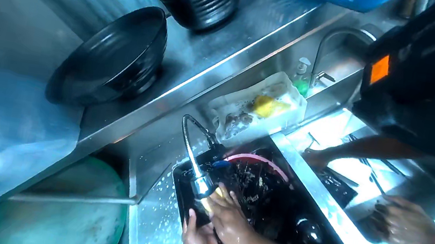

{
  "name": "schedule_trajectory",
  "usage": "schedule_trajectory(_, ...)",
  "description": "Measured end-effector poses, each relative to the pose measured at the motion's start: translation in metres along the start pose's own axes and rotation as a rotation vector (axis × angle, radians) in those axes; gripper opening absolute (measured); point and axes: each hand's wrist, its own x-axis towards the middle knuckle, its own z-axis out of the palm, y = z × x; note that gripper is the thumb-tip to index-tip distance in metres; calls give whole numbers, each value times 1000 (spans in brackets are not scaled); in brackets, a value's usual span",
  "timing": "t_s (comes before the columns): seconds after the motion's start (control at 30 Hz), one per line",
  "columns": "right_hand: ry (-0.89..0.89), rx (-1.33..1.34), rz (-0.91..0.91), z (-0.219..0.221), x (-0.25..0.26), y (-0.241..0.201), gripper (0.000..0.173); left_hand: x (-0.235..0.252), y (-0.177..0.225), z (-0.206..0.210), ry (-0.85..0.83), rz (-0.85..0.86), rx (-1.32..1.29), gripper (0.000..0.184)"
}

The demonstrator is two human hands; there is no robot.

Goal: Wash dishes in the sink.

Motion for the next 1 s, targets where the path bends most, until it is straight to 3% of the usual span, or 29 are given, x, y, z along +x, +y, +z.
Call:
schedule_trajectory(0.13,7,-78,171,-6,13,15,54,-7,0,0,-24,25,13,40)
schedule_trajectory(0.27,-34,-18,-5,3,-4,-7,51,-6,-4,1,-8,-18,51,40)
schedule_trajectory(0.37,-43,-31,71,-5,23,-16,52,-9,-3,5,-28,-1,111,41)
schedule_trajectory(0.5,-125,-37,-205,-8,29,-34,52,-6,6,-1,-68,28,186,40)
schedule_trajectory(0.6,-24,-115,-62,-26,60,-21,59,-9,12,-3,-53,32,179,35)
schedule_trajectory(0.7,108,-227,30,-36,67,14,52,-4,20,-10,19,78,114,33)
schedule_trajectory(0.77,101,-118,119,-46,53,30,54,9,17,-11,95,58,33,32)
schedule_trajectory(0.87,231,408,404,-41,36,51,50,25,-5,-17,124,-28,-91,37)
schedule_trajectory(0.93,324,685,515,-34,27,60,41,35,-25,-14,213,-49,-34,39)
schedule_trajectory(0.97,356,703,520,-32,21,59,38,38,-35,-11,256,-23,83,50)
schedule_trajectory(1.0,386,648,502,-30,16,53,36,41,-46,-9,266,19,262,76)
